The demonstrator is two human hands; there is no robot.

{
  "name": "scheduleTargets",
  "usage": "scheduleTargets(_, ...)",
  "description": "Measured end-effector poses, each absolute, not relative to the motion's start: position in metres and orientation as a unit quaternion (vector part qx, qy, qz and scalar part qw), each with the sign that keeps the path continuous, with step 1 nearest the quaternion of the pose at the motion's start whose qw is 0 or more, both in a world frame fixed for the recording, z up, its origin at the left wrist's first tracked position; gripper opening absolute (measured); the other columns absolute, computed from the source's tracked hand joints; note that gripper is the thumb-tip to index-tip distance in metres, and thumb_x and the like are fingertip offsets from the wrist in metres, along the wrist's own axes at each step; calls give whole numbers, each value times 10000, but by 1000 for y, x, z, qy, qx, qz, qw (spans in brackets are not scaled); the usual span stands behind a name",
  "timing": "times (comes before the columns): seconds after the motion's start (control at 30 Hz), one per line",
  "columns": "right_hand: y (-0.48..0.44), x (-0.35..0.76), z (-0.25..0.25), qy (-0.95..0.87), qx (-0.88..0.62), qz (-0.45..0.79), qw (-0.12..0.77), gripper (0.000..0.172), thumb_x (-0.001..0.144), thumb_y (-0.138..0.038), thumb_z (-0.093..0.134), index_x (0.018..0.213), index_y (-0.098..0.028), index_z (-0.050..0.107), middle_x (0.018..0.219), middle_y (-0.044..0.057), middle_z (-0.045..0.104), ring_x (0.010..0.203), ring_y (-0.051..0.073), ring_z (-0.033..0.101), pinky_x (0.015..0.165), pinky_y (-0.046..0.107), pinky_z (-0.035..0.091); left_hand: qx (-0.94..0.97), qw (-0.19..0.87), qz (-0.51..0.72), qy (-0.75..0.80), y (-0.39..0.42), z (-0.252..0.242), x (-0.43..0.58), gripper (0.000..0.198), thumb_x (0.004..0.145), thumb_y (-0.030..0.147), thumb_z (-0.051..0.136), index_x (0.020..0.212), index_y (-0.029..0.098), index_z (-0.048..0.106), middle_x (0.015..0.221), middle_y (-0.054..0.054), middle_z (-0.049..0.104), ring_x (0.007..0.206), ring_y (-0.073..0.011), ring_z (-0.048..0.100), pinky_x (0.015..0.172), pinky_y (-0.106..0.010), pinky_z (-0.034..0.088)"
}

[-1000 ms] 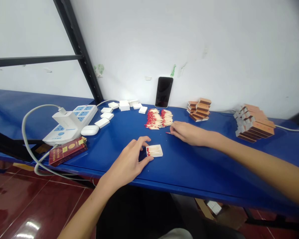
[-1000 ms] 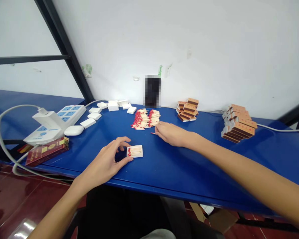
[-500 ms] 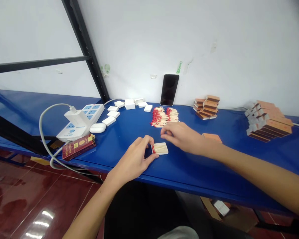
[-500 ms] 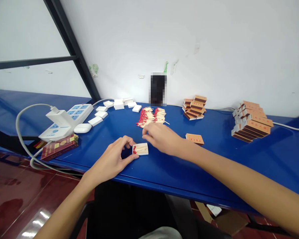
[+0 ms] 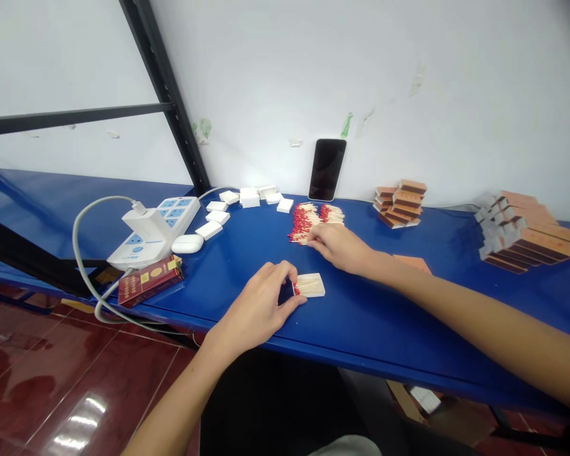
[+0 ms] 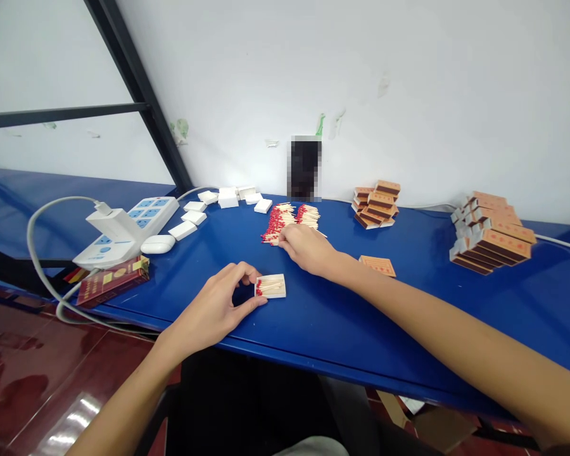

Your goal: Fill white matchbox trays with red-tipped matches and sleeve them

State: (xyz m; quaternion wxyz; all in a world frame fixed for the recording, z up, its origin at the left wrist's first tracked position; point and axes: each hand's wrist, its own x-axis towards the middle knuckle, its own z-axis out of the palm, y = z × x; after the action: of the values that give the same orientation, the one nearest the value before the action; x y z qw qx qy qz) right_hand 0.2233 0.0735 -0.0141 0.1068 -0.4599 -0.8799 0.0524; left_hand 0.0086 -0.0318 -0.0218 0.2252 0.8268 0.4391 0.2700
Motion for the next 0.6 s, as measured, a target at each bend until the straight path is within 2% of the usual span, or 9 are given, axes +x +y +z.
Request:
scheduleTargets(0.2,60,232,-10,-887,-455,49,63,140,989,-231,448,926,-174,560,965,93,655,817,196,598,678,286,396,825,228,267,442,-32,-22,9,163,925,258,643,1012,238,506,975,9,587,904,-196,530,805,-322,417)
scheduleTargets(0.3,40,238,0,-891,-450,44,41,158,1003,-240,414,926,-183,540,960,94,643,797,202,591,679,300,395,822,232,271,444,-32,-23,8,181,925,264,642,1029,246,495,987,8,583,908,-196,533,800,-318,418)
scheduleTargets(0.4,18,236,10,-897,-429,81,67,169,1015,-255,393,943,-196,534,947,67,637,790,189,589,699,297,404,817,233,282,445,-32,-23,9,232,914,257,654,1062,253,476,1012,9,577,919,-192,538,788,-305,419)
scheduleTargets(0.6,-3,218,8,-913,-385,123,45,182,1000,-221,410,970,-179,584,997,73,637,797,181,597,674,295,392,818,234,293,436,-32,-24,10,259,911,224,654,1088,255,468,1040,14,577,929,-182,548,801,-296,413)
